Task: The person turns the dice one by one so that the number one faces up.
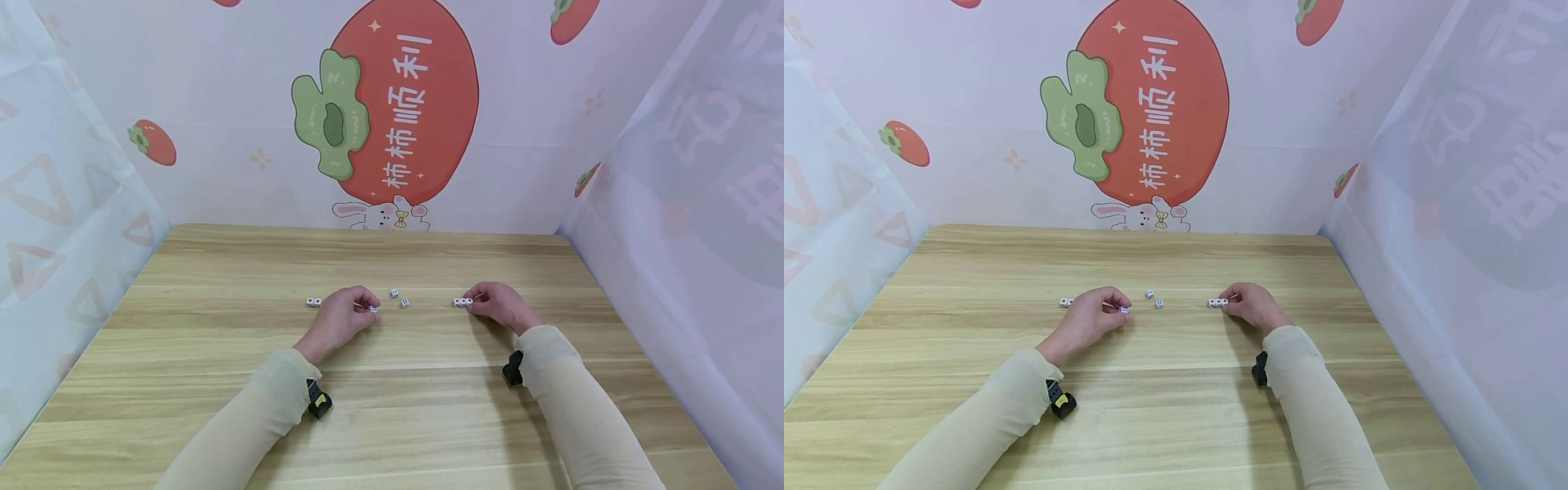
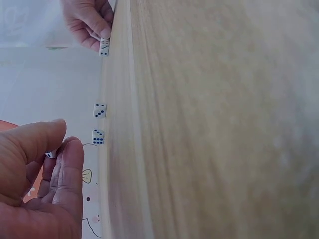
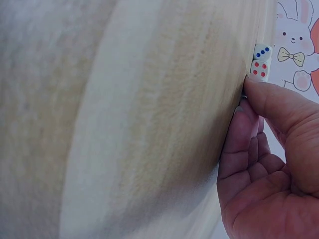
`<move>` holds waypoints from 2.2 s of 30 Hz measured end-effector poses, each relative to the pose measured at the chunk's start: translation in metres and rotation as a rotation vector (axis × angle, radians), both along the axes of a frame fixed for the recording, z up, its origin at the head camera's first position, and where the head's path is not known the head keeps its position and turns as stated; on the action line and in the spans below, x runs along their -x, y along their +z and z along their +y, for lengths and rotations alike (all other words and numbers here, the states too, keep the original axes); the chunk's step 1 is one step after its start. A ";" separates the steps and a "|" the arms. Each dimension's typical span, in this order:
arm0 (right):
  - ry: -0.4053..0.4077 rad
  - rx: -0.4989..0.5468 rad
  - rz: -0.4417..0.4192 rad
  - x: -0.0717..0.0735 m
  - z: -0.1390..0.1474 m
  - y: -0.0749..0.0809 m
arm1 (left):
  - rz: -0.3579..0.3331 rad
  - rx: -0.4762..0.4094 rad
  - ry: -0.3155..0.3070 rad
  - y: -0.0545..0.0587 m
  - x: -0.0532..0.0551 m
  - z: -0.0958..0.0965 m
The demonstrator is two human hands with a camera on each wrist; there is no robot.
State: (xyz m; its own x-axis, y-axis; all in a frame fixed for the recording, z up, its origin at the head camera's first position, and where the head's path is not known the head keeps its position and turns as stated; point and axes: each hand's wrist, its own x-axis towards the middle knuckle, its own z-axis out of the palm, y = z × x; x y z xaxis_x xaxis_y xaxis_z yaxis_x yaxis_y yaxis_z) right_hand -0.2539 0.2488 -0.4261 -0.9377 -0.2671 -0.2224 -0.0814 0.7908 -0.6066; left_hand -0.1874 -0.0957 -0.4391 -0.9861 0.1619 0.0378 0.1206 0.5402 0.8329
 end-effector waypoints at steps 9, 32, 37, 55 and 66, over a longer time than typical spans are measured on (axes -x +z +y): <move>0.002 0.014 -0.006 0.000 0.000 0.000 | 0.023 0.020 -0.008 0.000 -0.001 -0.001; -0.003 0.010 -0.018 -0.002 -0.001 0.001 | 0.020 -0.001 0.002 0.000 -0.003 -0.003; -0.004 0.005 -0.013 -0.002 -0.001 0.000 | 0.009 -0.009 0.006 0.001 -0.004 -0.003; -0.011 0.004 -0.021 0.000 -0.001 0.001 | 0.028 0.008 0.010 0.002 -0.004 -0.002; 0.005 0.010 -0.008 0.001 0.000 0.000 | 0.063 -0.001 -0.002 0.002 -0.004 -0.002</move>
State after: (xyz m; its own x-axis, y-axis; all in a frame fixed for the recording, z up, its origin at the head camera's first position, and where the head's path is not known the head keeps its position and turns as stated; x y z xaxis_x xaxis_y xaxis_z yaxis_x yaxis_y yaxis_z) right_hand -0.2545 0.2484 -0.4260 -0.9344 -0.2742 -0.2274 -0.0805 0.7843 -0.6152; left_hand -0.1833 -0.0981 -0.4367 -0.9813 0.1642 0.1003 0.1744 0.5389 0.8241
